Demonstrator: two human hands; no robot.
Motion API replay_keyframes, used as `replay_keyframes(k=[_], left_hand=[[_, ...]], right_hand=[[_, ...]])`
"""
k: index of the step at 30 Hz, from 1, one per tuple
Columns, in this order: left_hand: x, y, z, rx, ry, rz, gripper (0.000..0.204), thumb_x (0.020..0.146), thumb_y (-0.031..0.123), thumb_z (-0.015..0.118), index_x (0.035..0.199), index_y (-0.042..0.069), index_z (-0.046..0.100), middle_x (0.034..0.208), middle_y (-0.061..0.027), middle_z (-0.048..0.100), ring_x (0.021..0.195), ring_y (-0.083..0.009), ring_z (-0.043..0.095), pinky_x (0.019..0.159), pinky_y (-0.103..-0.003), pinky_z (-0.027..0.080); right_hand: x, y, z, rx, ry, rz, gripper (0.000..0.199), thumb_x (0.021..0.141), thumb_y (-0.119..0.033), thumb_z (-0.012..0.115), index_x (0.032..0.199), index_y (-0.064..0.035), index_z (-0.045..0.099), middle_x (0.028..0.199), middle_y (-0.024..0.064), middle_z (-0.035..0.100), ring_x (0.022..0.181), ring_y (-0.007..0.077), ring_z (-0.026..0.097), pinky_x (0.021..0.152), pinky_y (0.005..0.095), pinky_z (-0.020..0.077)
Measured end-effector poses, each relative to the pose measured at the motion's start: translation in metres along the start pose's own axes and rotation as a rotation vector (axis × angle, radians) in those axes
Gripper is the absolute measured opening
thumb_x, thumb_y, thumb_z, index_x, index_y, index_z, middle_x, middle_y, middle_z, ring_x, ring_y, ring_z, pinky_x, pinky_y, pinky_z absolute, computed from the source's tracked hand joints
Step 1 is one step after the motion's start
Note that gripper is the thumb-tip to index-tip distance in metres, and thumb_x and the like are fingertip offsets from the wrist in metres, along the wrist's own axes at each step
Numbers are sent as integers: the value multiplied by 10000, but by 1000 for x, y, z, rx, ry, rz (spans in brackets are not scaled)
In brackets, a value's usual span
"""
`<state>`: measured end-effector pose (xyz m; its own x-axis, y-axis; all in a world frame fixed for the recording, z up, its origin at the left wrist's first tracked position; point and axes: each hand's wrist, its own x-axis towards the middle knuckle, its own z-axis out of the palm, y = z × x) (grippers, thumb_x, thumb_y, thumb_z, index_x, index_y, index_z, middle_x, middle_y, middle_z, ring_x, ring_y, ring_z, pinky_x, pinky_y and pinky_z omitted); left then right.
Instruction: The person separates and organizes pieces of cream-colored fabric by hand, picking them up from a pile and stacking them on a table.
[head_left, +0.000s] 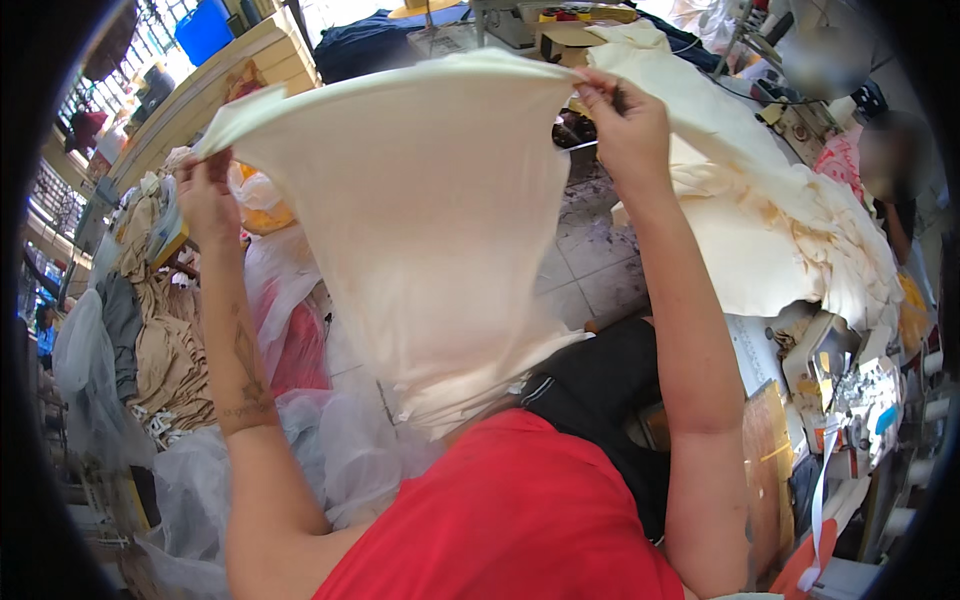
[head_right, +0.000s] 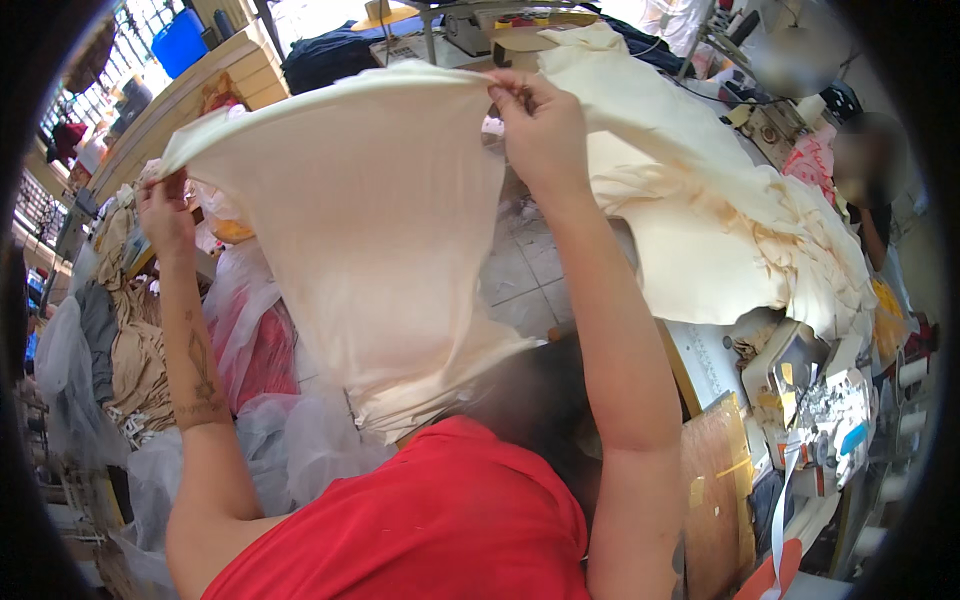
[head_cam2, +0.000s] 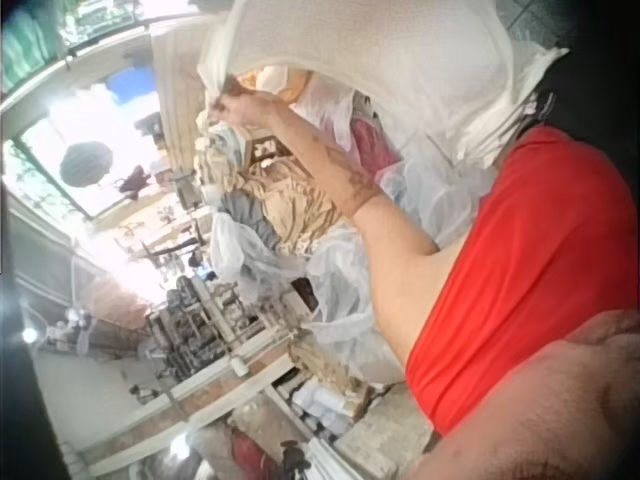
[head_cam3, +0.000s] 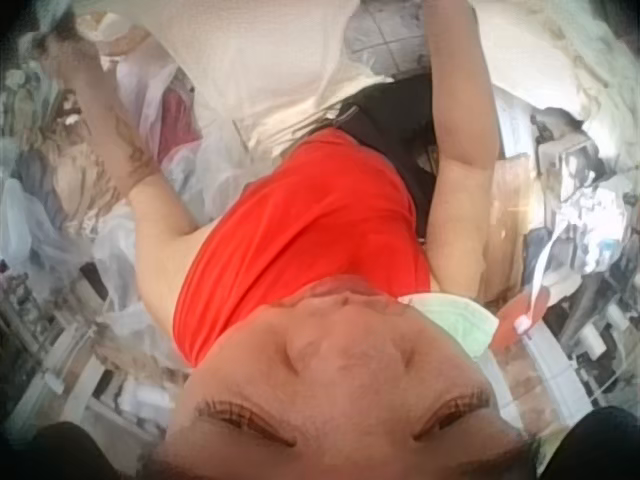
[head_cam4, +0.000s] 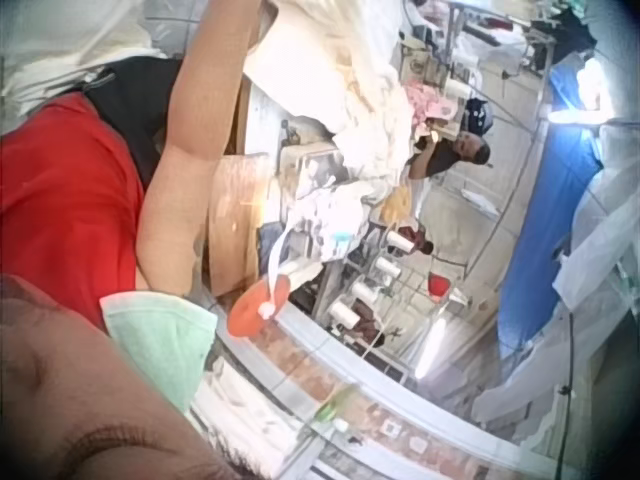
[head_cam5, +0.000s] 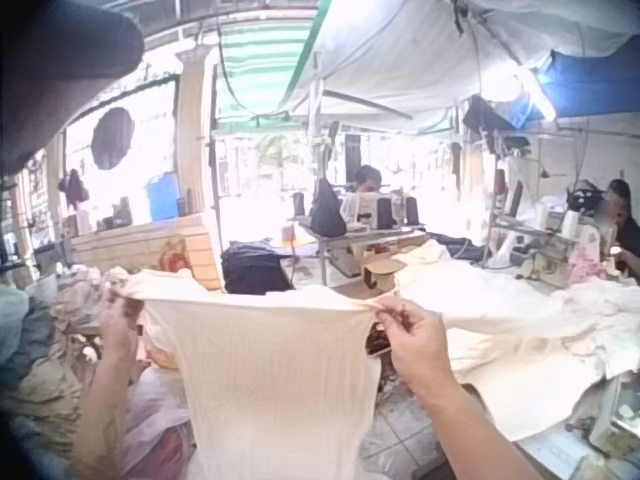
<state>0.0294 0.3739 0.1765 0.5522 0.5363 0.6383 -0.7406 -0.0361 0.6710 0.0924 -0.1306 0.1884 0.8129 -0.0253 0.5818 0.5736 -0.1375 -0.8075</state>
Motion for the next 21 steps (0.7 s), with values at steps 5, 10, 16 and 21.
replay_keyframes(k=[5, 10, 16, 21], left_hand=[[-73, 69, -28, -104, 36, -65, 168, 1013, 206, 492, 948, 65, 557, 890, -59, 615, 803, -177, 619, 726, -322, 511], [-239, 21, -90, 727, -320, -89, 153, 883, 99, 557, 749, 33, 527, 717, -27, 495, 624, -119, 483, 550, -281, 372], [-415, -38, -130, 1085, -934, -686, 103, 782, 131, 664, 747, 35, 654, 730, -152, 621, 663, -299, 627, 618, -387, 500], [-413, -58, -56, 1251, -1083, -469, 142, 757, 141, 671, 792, 12, 625, 836, -199, 606, 802, -383, 615, 725, -463, 510]], right_hand=[[-64, -23, -13, 49, -18, 76, 178, 945, -34, 642, 1094, -10, 736, 1047, 80, 745, 968, 117, 668, 870, 259, 514], [-183, 69, -26, -289, -272, 161, 239, 886, 18, 629, 1097, -38, 729, 1175, 173, 703, 1106, 302, 676, 954, 357, 518], [-295, 139, -54, -746, -610, 293, 357, 825, 17, 558, 1149, -64, 683, 1382, 161, 585, 1192, 354, 604, 993, 418, 501], [-292, 122, -65, -778, -672, 259, 325, 848, 12, 530, 1125, -76, 676, 1392, 123, 588, 1180, 349, 600, 985, 406, 499]])
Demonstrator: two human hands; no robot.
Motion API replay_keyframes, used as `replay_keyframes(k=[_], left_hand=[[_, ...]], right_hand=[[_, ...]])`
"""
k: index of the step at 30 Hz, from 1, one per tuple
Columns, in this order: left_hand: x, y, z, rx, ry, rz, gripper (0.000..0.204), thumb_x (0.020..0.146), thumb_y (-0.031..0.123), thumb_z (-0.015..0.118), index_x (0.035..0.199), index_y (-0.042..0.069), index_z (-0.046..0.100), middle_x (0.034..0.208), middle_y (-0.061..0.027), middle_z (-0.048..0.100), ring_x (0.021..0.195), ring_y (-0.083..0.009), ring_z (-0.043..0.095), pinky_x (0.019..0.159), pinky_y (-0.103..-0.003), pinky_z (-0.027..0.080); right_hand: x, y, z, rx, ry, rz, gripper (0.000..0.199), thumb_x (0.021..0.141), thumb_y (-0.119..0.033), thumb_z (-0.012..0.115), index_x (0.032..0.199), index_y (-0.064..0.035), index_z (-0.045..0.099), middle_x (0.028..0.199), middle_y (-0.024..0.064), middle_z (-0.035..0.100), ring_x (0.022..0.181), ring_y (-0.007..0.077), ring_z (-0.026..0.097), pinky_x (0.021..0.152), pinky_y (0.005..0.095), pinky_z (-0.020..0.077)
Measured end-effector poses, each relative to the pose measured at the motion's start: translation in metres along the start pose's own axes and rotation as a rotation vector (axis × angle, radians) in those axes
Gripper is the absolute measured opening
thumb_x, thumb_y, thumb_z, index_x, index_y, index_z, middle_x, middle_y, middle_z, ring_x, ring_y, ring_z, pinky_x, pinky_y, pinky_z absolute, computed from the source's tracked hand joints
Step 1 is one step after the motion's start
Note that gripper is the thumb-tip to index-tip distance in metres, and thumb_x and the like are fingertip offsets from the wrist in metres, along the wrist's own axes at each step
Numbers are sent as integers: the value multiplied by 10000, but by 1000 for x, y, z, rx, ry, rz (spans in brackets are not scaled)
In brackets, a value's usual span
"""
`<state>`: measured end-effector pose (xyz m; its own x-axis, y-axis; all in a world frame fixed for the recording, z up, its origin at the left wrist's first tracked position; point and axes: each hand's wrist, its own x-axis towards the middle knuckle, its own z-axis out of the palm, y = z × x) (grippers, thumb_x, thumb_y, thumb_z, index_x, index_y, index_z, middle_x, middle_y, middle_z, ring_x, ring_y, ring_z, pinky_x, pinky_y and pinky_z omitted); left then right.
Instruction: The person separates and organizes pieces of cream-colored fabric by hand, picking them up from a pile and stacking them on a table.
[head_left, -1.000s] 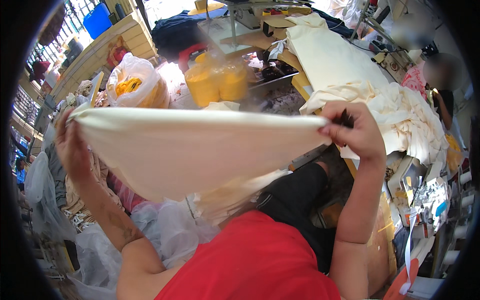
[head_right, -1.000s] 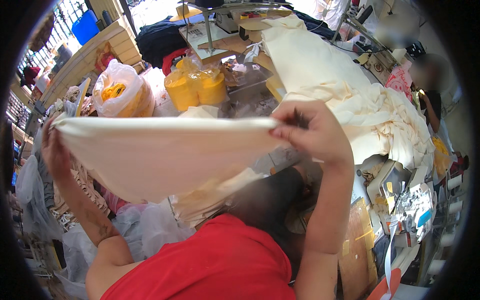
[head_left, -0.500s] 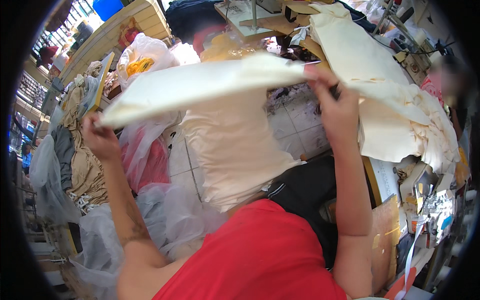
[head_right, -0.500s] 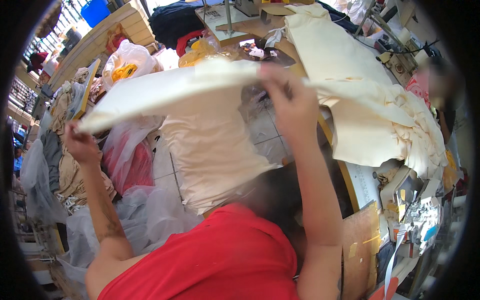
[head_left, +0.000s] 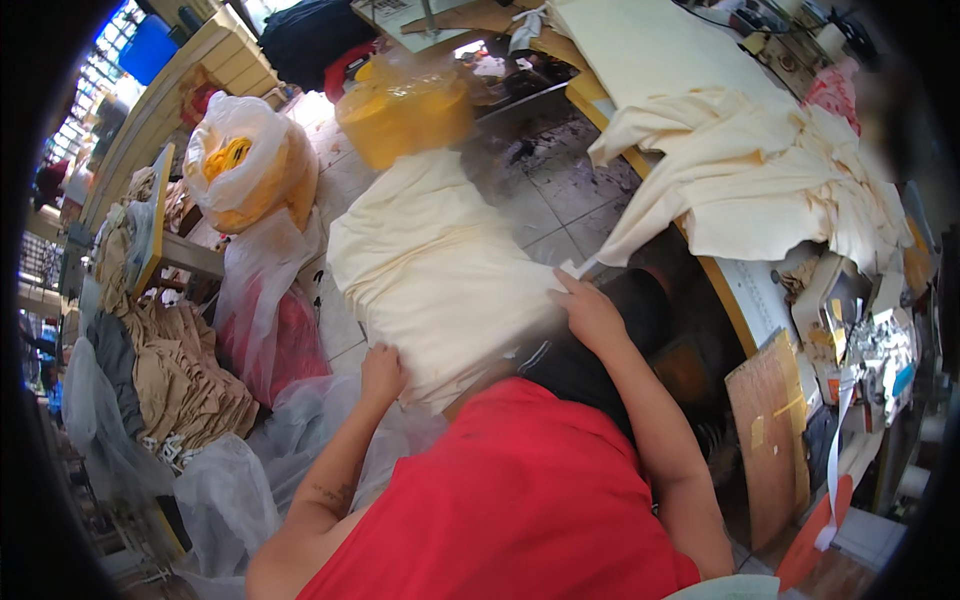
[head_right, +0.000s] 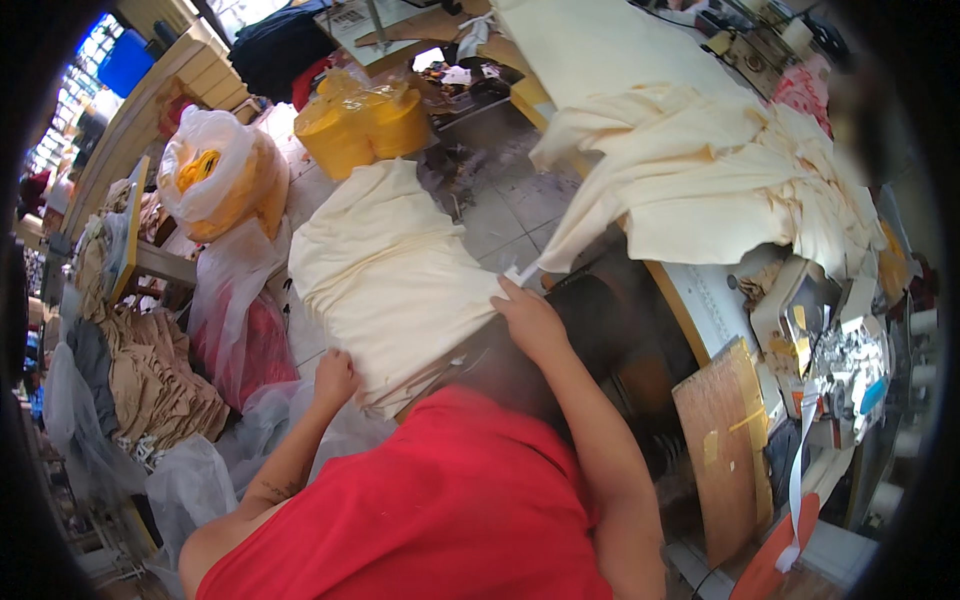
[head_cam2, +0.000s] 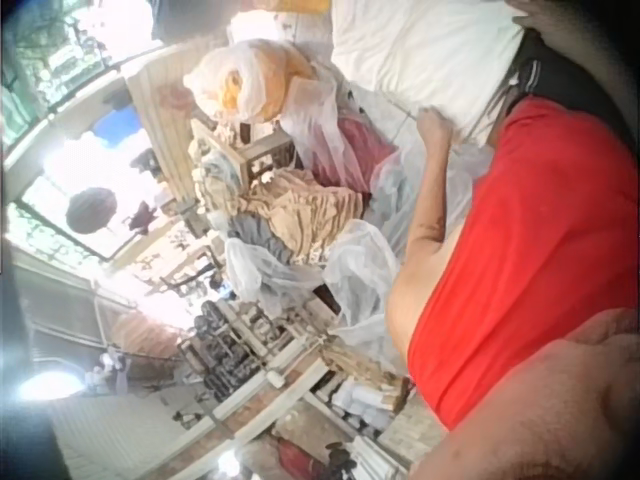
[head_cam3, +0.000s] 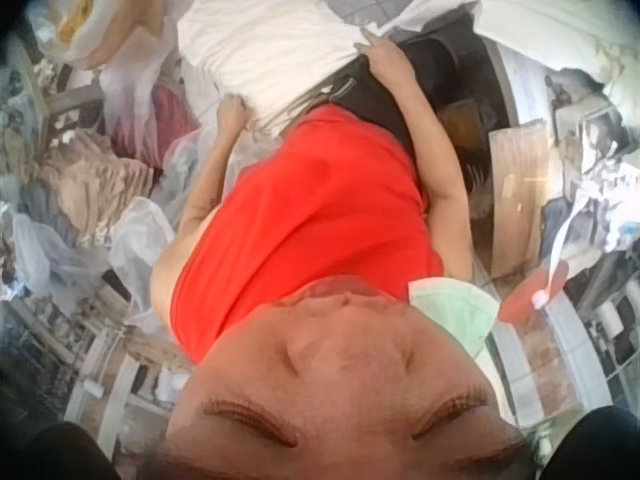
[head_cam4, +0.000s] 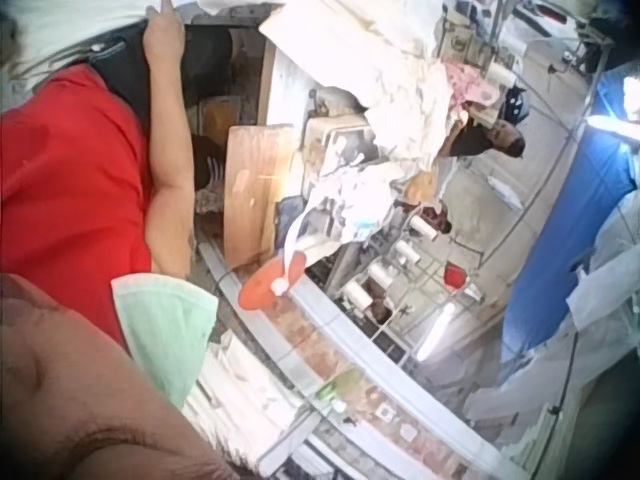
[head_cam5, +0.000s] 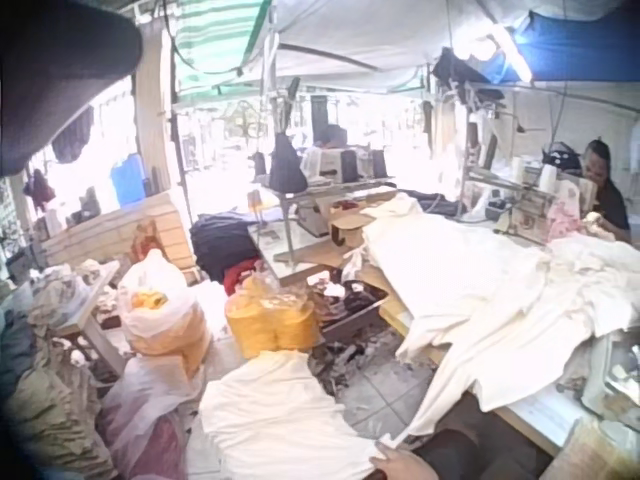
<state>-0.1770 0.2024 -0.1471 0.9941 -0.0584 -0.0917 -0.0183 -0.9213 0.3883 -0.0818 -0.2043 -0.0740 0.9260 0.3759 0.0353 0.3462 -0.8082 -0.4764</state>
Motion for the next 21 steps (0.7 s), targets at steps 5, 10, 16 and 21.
replay_keyframes(k=[5, 10, 16, 21], left_hand=[[114, 121, -14, -682, -92, 187, 166, 896, 145, 691, 918, -8, 630, 1075, -128, 687, 997, -258, 678, 908, -364, 549], [186, 221, 8, -946, -168, 499, 149, 901, 88, 712, 1020, 6, 675, 963, -60, 702, 881, -132, 650, 820, -294, 543], [194, 255, -22, -871, -610, 468, 384, 859, 32, 749, 1237, 39, 684, 804, 3, 698, 678, -25, 569, 629, -208, 452], [178, 268, -50, -1003, -691, 477, 502, 821, 14, 776, 1307, 57, 659, 862, 13, 722, 640, 8, 535, 588, -189, 427]], right_hand=[[-14, -34, -40, 80, 170, 45, 285, 849, -36, 596, 1118, -75, 679, 1263, 132, 650, 1038, 351, 654, 867, 406, 534], [-36, -32, -53, 178, 153, 463, 267, 911, -164, 656, 1123, -2, 650, 1004, 219, 695, 886, 407, 675, 791, 450, 544], [-50, -15, -47, 394, 327, 343, 286, 921, -223, 683, 1037, 28, 611, 986, 234, 677, 893, 440, 649, 781, 474, 526], [-33, -18, -47, 209, 442, 206, 192, 920, -194, 675, 955, -16, 615, 898, 178, 640, 835, 405, 638, 708, 470, 524]])
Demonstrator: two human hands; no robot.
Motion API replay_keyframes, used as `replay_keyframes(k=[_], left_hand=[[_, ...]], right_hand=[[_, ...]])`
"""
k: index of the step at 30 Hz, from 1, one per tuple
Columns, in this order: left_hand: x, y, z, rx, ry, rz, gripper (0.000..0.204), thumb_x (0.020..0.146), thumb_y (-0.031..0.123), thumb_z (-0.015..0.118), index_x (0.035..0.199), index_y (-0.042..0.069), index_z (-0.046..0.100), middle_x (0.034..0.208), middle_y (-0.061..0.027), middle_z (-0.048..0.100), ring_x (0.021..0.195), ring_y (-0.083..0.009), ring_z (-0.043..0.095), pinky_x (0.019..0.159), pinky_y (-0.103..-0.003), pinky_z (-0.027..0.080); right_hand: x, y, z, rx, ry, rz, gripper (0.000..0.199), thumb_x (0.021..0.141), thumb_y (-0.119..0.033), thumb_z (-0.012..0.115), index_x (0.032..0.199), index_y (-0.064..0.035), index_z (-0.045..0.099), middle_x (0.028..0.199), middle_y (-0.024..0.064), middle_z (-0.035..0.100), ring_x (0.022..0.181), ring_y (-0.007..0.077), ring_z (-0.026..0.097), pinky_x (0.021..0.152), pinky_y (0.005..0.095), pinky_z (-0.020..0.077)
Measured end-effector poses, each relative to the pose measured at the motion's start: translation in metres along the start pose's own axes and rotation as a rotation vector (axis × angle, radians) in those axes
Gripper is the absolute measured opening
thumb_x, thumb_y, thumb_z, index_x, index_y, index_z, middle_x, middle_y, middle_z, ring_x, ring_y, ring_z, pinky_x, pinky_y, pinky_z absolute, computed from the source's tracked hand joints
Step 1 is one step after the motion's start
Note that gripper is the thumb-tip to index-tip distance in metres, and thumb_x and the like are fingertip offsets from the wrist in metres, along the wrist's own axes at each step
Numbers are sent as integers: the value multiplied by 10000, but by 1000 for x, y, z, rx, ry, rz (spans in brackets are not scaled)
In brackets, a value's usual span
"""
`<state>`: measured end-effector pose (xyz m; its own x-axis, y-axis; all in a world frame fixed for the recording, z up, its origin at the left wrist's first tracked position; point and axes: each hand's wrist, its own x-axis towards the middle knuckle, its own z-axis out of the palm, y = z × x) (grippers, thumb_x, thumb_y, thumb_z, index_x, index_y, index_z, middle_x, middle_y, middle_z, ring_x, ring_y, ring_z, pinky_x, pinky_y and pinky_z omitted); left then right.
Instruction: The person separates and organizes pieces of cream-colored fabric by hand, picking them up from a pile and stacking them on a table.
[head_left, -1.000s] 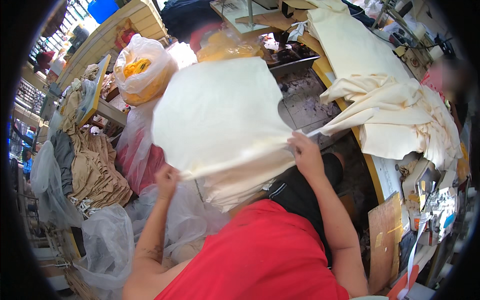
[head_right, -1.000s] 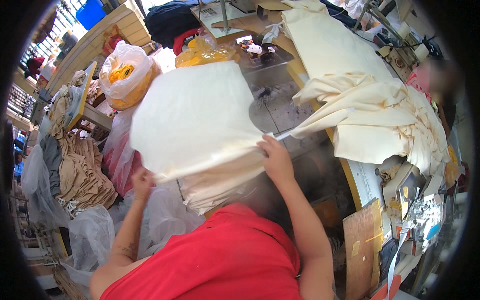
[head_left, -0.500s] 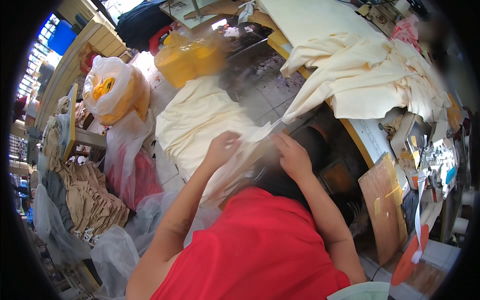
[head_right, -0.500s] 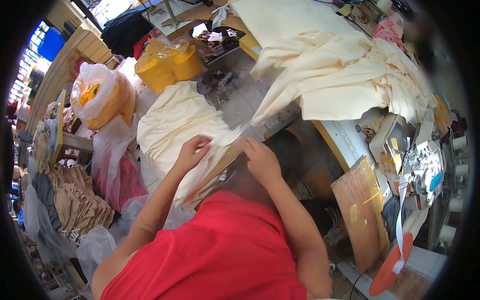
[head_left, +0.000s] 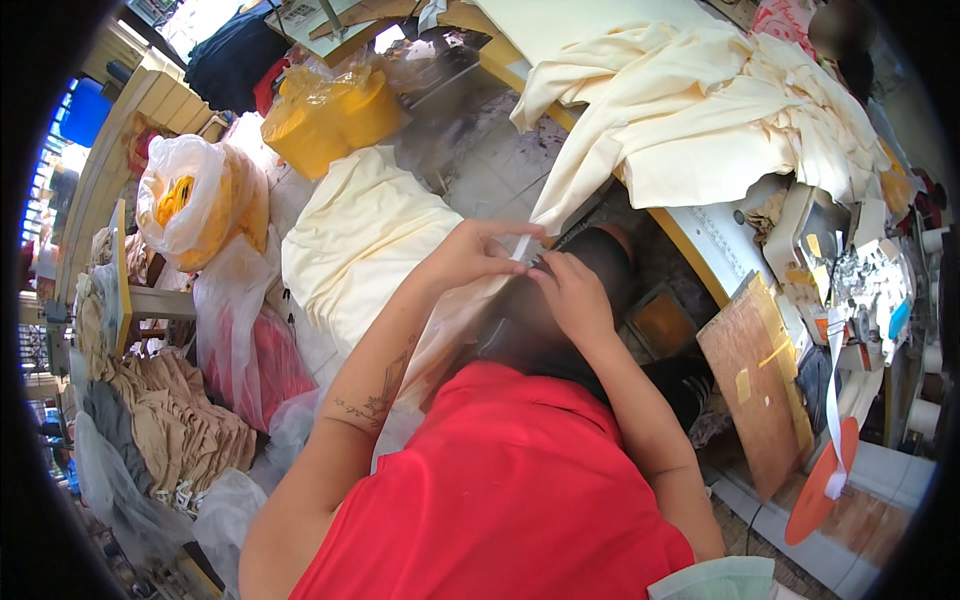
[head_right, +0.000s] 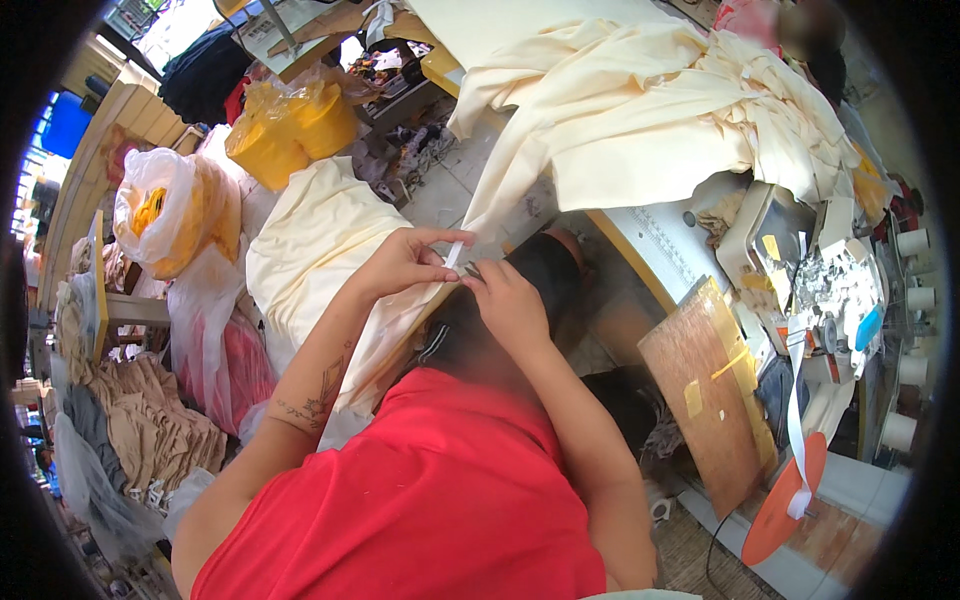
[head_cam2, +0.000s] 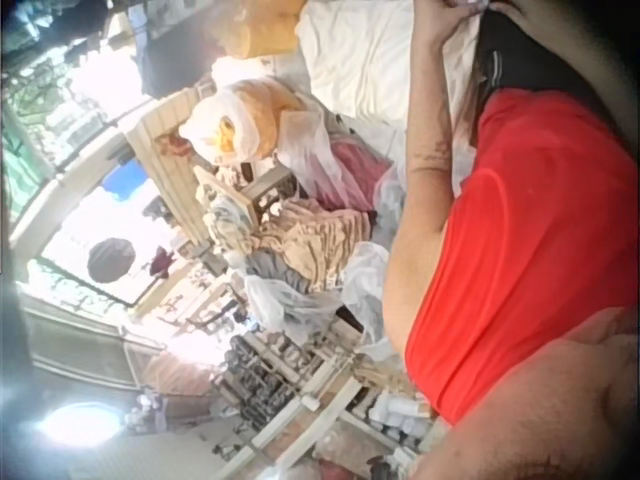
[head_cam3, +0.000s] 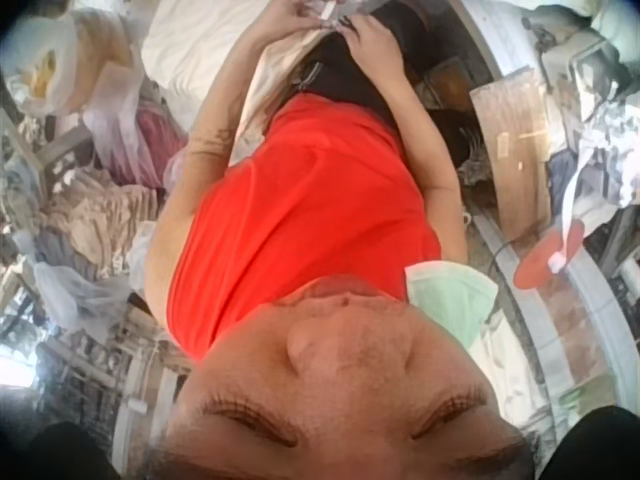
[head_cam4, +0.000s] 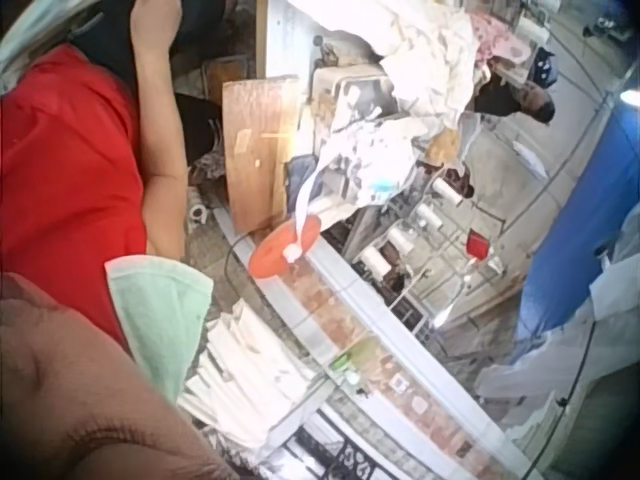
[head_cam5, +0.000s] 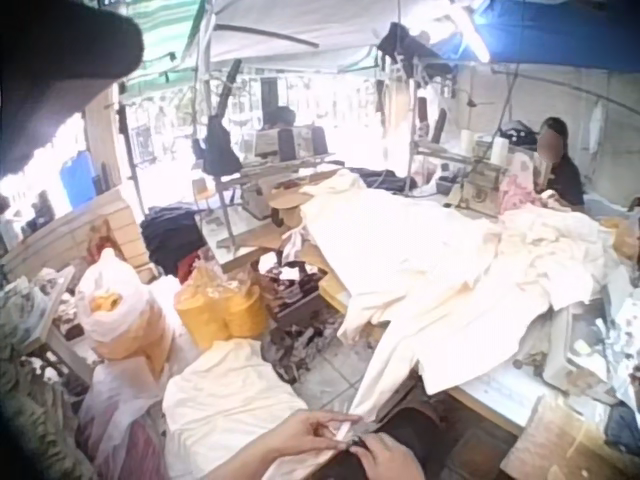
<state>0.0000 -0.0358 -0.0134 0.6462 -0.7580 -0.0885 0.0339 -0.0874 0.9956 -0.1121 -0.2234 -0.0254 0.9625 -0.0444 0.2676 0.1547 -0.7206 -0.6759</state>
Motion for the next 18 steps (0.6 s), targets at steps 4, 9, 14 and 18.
replay_keyframes(k=[4, 9, 14, 18], left_hand=[[0, 5, -11, 147, 28, -46, 530, 804, 7, 783, 1316, 58, 653, 947, 24, 725, 619, 10, 511, 567, -189, 414], [-1, 20, -26, 218, 19, -85, 558, 794, 5, 792, 1329, 59, 643, 985, 29, 719, 602, 8, 501, 549, -190, 404], [-3, 33, -22, 152, -18, -62, 596, 790, 8, 807, 1355, 83, 633, 879, 40, 700, 600, 13, 497, 550, -187, 407], [-1, 34, -16, 156, -99, -110, 617, 798, 5, 804, 1379, 98, 618, 810, 59, 680, 622, 19, 529, 568, -176, 422]], right_hand=[[13, 2, 9, -154, 48, -172, 178, 912, -187, 677, 857, -48, 580, 800, 135, 595, 776, 344, 629, 653, 434, 524], [25, -5, 19, -195, 70, -280, 197, 900, -175, 681, 798, -72, 547, 761, 108, 570, 729, 302, 612, 635, 412, 522], [31, -7, 22, -187, 83, -291, 196, 904, -180, 671, 802, -75, 540, 764, 102, 562, 716, 292, 612, 622, 410, 521], [31, 0, 27, -211, 83, -365, 174, 913, -173, 656, 818, -75, 549, 759, 101, 552, 700, 288, 616, 597, 405, 519]])
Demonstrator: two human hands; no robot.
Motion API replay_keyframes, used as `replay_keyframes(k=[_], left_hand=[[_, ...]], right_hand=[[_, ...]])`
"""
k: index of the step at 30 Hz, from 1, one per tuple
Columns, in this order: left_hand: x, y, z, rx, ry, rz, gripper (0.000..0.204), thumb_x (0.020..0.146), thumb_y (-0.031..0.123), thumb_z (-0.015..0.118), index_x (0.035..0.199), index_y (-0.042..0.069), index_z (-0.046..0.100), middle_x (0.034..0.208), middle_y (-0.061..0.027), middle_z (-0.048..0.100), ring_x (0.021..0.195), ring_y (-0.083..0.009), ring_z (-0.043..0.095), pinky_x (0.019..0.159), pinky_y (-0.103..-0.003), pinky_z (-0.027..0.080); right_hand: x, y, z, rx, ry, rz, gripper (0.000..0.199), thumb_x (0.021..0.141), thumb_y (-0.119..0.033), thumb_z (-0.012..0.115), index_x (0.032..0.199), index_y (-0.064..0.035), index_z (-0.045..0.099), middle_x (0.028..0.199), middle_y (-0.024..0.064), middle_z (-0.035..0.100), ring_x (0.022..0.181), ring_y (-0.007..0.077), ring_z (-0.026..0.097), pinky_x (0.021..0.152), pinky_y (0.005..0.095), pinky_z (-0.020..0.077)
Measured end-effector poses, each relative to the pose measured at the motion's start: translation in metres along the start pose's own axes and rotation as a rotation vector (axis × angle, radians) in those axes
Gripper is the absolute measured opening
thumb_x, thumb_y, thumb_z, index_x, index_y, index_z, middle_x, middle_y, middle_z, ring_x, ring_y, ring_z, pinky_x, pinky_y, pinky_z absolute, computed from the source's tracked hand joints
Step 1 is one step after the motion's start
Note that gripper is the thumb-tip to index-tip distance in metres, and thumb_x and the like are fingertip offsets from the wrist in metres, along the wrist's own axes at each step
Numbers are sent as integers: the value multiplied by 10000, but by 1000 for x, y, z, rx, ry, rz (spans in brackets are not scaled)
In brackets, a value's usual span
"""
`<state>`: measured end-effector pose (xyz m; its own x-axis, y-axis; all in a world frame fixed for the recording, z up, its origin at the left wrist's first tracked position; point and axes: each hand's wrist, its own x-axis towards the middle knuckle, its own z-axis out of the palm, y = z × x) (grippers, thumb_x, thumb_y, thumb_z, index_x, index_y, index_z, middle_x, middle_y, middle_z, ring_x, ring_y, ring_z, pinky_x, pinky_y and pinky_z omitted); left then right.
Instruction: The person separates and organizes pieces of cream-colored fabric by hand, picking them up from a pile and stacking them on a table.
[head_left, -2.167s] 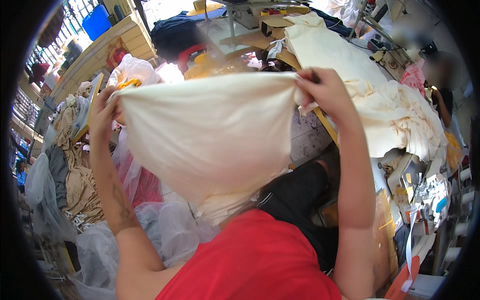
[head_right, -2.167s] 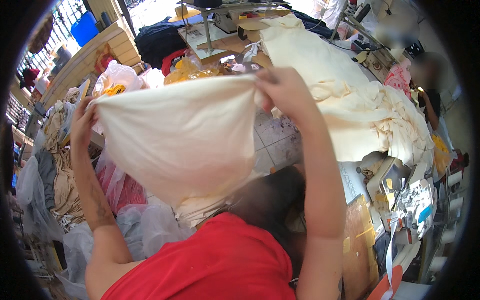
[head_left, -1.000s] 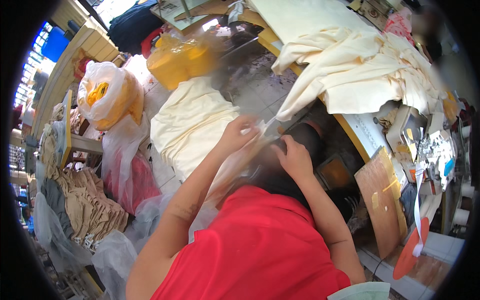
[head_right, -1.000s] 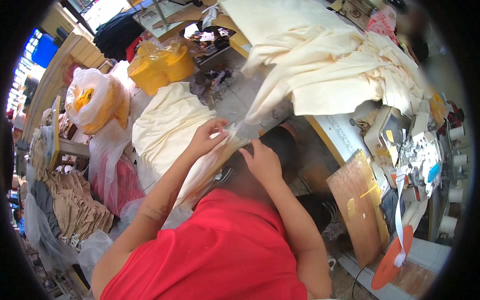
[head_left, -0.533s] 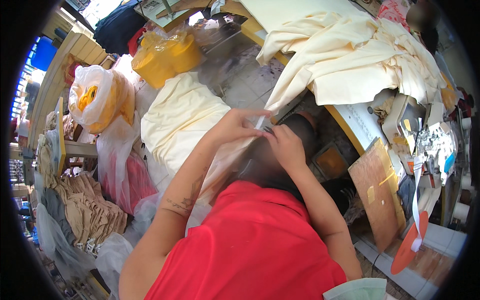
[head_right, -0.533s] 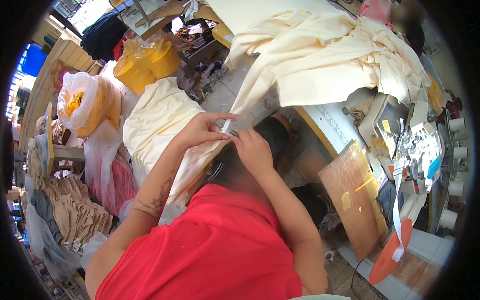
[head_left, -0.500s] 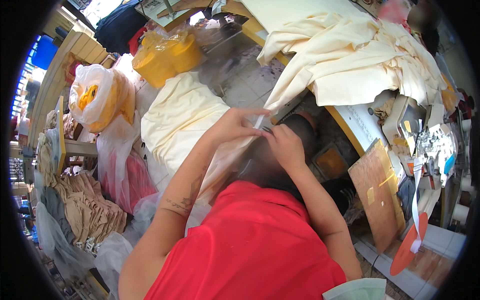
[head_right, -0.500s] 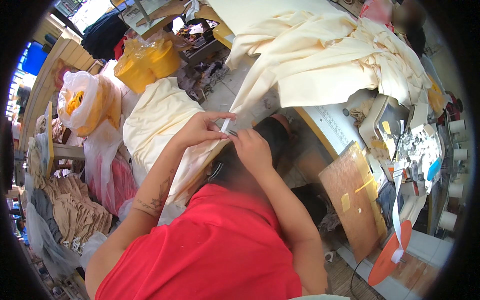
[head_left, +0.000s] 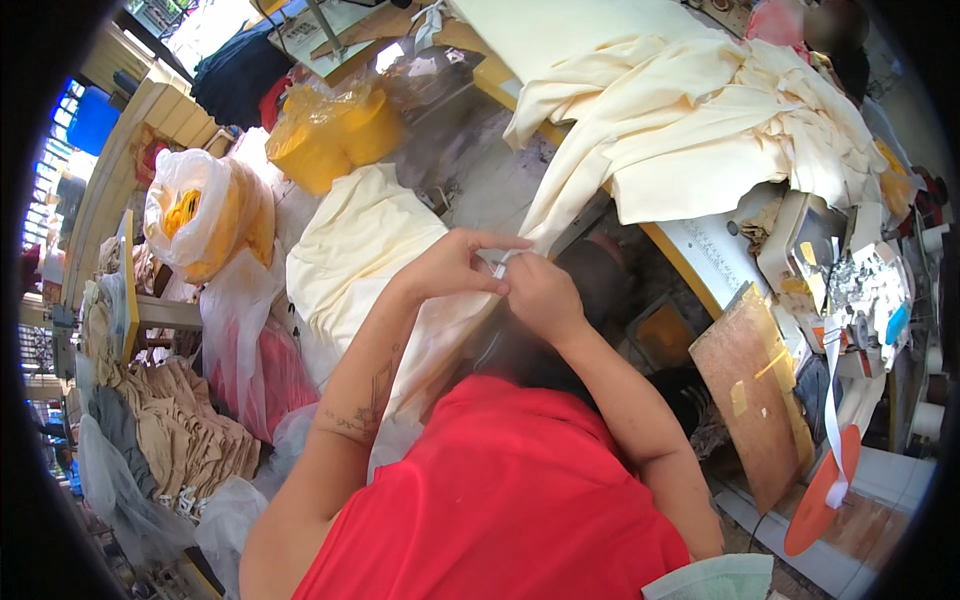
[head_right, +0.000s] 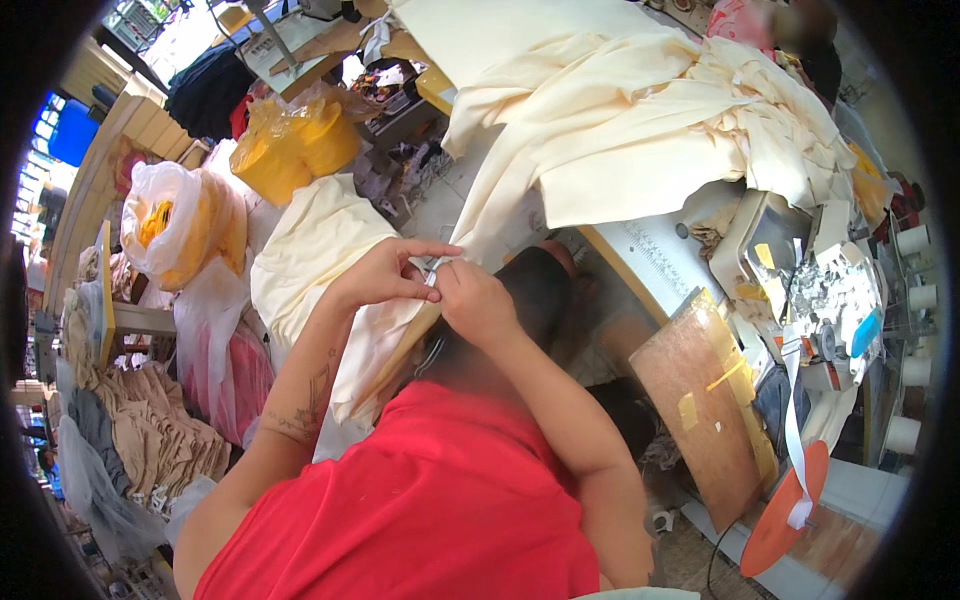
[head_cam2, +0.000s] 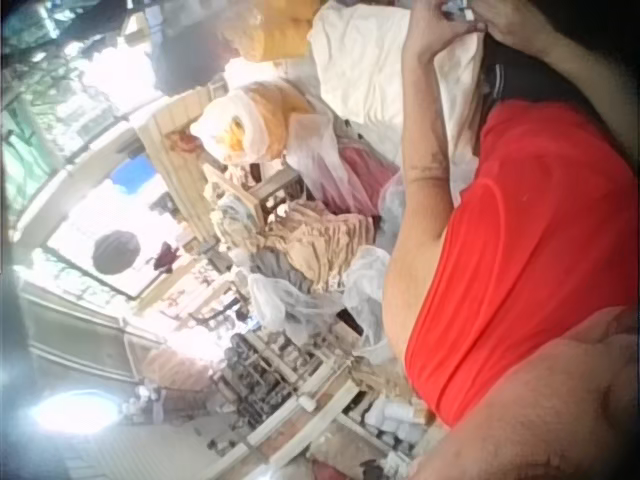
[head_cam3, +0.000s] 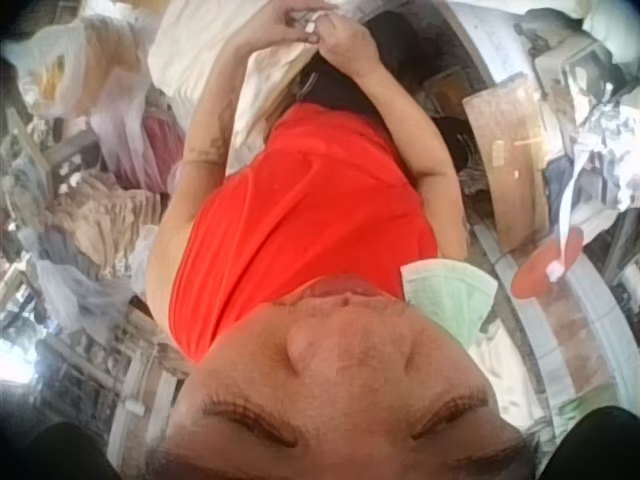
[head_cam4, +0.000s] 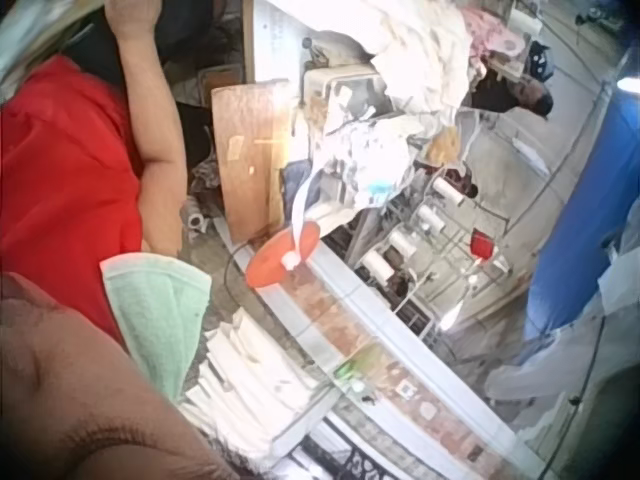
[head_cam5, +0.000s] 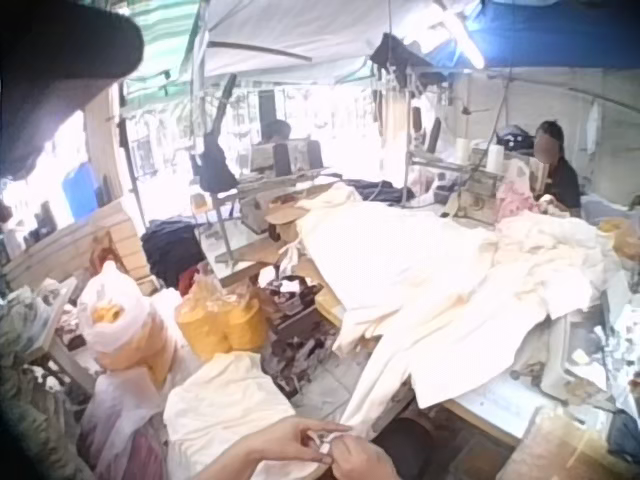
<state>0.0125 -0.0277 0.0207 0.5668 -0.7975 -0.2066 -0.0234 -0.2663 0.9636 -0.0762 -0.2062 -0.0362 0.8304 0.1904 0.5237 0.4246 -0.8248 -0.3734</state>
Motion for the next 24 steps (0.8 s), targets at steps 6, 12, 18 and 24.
replay_keyframes(k=[6, 12, 18, 24], left_hand=[[12, -14, 12, -128, 109, 73, 479, 822, 24, 794, 1283, 59, 667, 952, -5, 704, 745, -38, 607, 684, -201, 497], [32, 5, 25, 260, 374, 129, 273, 861, 155, 768, 1095, 20, 725, 850, -70, 738, 719, -131, 677, 695, -300, 531], [-6, 24, 12, 398, 555, 176, 207, 946, 117, 664, 1113, -5, 681, 803, -86, 711, 720, -134, 669, 692, -309, 530], [-87, 46, -17, 170, 607, 182, 213, 998, 102, 589, 1166, -25, 619, 918, -62, 672, 792, -104, 604, 712, -256, 484]], right_hand=[[-29, -6, -34, -24, 26, 97, 197, 937, -187, 645, 807, -69, 555, 744, 99, 538, 675, 295, 615, 571, 406, 512], [-26, -10, -94, 105, 165, 371, 209, 879, -166, 734, 939, -6, 613, 795, 133, 609, 667, 305, 626, 596, 403, 505], [33, 11, -151, 80, 449, 405, 164, 885, -82, 685, 998, 6, 604, 863, 172, 651, 739, 333, 664, 652, 412, 523], [110, 87, -190, -393, 565, 503, 258, 885, -50, 559, 1130, -58, 640, 1009, 237, 669, 969, 418, 642, 860, 504, 499]])
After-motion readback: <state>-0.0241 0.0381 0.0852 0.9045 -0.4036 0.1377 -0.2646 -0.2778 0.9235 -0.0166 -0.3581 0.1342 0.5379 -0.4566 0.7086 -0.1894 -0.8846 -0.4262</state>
